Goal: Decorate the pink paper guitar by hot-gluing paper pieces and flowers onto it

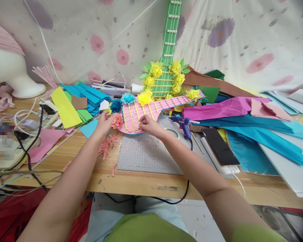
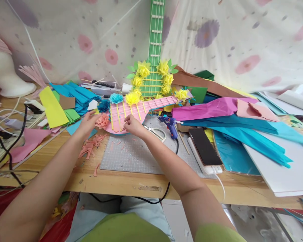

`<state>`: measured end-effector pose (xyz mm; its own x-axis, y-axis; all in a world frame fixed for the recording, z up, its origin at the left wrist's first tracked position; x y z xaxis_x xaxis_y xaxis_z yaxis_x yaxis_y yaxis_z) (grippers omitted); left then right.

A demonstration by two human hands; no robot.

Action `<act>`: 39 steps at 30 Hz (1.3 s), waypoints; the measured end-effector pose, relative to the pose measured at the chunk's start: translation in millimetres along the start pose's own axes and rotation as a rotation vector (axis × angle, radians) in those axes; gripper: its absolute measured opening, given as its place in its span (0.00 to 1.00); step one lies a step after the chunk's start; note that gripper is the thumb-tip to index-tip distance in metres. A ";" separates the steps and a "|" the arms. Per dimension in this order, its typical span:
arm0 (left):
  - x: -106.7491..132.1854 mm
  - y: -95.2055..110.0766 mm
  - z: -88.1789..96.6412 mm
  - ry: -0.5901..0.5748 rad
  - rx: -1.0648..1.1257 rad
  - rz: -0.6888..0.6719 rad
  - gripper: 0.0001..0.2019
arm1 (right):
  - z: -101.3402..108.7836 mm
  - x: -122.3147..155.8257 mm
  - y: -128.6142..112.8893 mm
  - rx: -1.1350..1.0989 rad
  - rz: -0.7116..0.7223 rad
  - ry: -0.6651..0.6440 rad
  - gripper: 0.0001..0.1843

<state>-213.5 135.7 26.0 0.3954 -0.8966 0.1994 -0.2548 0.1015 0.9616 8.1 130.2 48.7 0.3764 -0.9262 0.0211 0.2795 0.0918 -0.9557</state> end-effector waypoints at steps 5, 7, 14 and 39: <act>35.1 11.6 -17.8 -0.051 -0.580 -0.213 0.36 | 6.1 10.6 -1.2 0.008 -0.029 -0.009 0.13; 50.0 15.3 -30.5 -0.105 -0.777 -0.358 0.41 | 5.6 13.8 -2.6 0.012 -0.030 -0.020 0.13; 59.9 16.5 -45.0 -0.150 -1.054 -0.579 0.42 | -7.4 12.5 -5.8 0.210 0.004 -0.055 0.12; 65.3 39.1 -58.8 -0.344 -1.184 -0.898 0.07 | -48.0 -55.9 -5.0 0.576 -0.128 -0.226 0.13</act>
<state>-145.8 106.5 87.7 -0.2306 -0.8844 -0.4059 0.8472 -0.3877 0.3634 -56.8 163.9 38.2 0.4684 -0.8485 0.2462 0.7418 0.2263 -0.6314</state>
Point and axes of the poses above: each hand's wrist, its own x-axis away from the middle knuckle, its own z-axis out of the back of the hand, y = z × x, the point moved 9 cm from there along -x, towards the middle knuckle, and after that the axes turned 8 degrees about z, right-handed, at the moved point
